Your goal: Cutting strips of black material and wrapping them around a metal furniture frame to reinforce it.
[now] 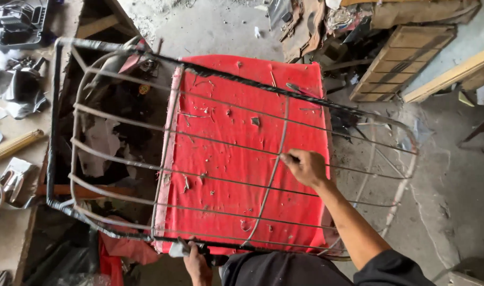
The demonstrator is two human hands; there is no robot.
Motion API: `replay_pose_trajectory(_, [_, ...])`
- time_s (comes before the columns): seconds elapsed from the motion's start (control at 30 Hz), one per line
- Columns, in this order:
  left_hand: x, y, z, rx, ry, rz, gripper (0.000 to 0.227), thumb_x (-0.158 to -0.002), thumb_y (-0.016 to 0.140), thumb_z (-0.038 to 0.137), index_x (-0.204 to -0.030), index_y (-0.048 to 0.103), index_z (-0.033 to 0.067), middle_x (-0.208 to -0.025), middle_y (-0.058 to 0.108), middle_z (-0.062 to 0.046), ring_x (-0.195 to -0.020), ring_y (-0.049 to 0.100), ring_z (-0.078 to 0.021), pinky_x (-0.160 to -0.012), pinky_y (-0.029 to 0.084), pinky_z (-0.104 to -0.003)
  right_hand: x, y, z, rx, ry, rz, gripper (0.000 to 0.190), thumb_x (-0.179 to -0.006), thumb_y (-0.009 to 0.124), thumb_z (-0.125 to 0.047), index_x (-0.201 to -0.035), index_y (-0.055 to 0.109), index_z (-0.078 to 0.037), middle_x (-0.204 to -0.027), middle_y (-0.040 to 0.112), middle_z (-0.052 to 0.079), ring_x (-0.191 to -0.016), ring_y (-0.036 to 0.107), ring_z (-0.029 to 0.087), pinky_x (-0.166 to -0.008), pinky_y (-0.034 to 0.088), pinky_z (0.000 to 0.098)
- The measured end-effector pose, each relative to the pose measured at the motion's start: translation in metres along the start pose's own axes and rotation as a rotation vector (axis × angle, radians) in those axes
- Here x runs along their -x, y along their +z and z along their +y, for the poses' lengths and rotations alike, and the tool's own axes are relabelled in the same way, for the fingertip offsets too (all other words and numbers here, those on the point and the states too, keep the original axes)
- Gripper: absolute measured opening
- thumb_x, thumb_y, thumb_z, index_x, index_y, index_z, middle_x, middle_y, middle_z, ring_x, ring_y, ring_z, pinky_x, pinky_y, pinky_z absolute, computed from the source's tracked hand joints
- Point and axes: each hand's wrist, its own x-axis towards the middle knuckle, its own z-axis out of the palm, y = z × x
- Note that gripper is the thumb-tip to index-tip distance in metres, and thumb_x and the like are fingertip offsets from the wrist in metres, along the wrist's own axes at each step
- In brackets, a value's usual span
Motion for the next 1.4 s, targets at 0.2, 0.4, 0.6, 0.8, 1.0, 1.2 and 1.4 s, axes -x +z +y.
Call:
replay_pose_trajectory(0.2, [-0.038,-0.061,-0.068,-0.063,0.069,0.063,0.055,-0.106,0.058,0.023,-0.158,0.051,0.009,-0.111,0.07,-0.01,-0.085,0.061,-0.0209,-0.072,0.05,-0.035,-0.038,0.054,0.008,-0.013,-0.105,-0.106,0.063,-0.096,0.041,-0.075,-0.061,0.051,-0.024,-0.05,0.048,-0.008,-0.048,0.052,0.011,-0.047,0.043,0.0317])
replay_pose_trajectory(0.4, [-0.031,-0.07,-0.077,-0.142,-0.107,0.128,0.031,-0.103,0.062,0.029,-0.124,0.075,0.0095,-0.072,0.055,-0.012,-0.052,0.051,-0.0234,-0.047,0.046,-0.039,-0.076,0.101,0.008,0.04,-0.019,-0.273,0.063,-0.098,0.045,-0.074,-0.065,0.048,-0.02,-0.054,0.055,0.001,-0.058,0.062,0.025,-0.06,0.051,0.0466])
replay_pose_trajectory(0.6, [-0.012,-0.041,-0.058,-0.141,-0.295,0.076,0.015,-0.104,0.059,0.023,-0.109,0.068,0.0113,-0.07,0.048,-0.001,-0.055,0.046,-0.015,-0.048,0.041,-0.033,-0.086,0.106,0.013,0.097,0.011,-0.342,0.058,-0.103,0.048,-0.067,-0.073,0.054,-0.018,-0.067,0.065,0.009,-0.07,0.068,0.034,-0.063,0.049,0.0519])
replay_pose_trajectory(0.8, [-0.034,-0.033,-0.069,-0.304,-0.312,0.115,0.024,-0.104,0.059,0.024,-0.116,0.077,0.0134,-0.077,0.056,0.0,-0.062,0.051,-0.0146,-0.053,0.043,-0.033,-0.077,0.11,0.06,-0.012,-0.196,-0.171,0.048,-0.107,0.059,-0.044,-0.075,0.057,-0.01,-0.07,0.062,0.01,-0.077,0.065,0.035,-0.062,0.046,0.0515])
replay_pose_trajectory(1.0, [-0.032,-0.055,-0.08,-0.314,-0.254,0.115,0.024,-0.103,0.066,0.026,-0.108,0.064,0.003,-0.079,0.063,-0.012,-0.064,0.066,-0.0218,-0.05,0.053,-0.036,0.019,0.071,0.097,-0.117,-0.337,0.236,0.026,-0.099,0.074,-0.01,-0.124,0.071,-0.008,-0.115,0.068,0.013,-0.115,0.063,0.037,-0.104,0.047,0.0483])
replay_pose_trajectory(1.2, [-0.024,-0.061,-0.062,-0.623,-0.211,0.068,0.039,-0.099,0.07,0.031,-0.116,0.07,-0.0036,-0.088,0.073,-0.014,-0.078,0.075,-0.0233,-0.066,0.061,-0.043,0.143,0.083,0.15,-0.181,-0.093,0.301,0.01,-0.103,0.074,-0.012,-0.112,0.077,-0.01,-0.101,0.075,0.01,-0.097,0.072,0.033,-0.09,0.055,0.0413])
replay_pose_trajectory(1.4, [0.067,-0.021,0.001,-0.605,-0.056,0.051,0.029,-0.095,0.072,0.027,-0.104,0.074,-0.0011,-0.08,0.069,-0.012,-0.074,0.072,-0.0196,-0.065,0.06,-0.038,0.24,0.107,0.132,-0.202,-0.029,0.268,0.009,-0.1,0.074,-0.015,-0.107,0.08,-0.014,-0.097,0.077,0.007,-0.093,0.073,0.03,-0.086,0.057,0.0383])
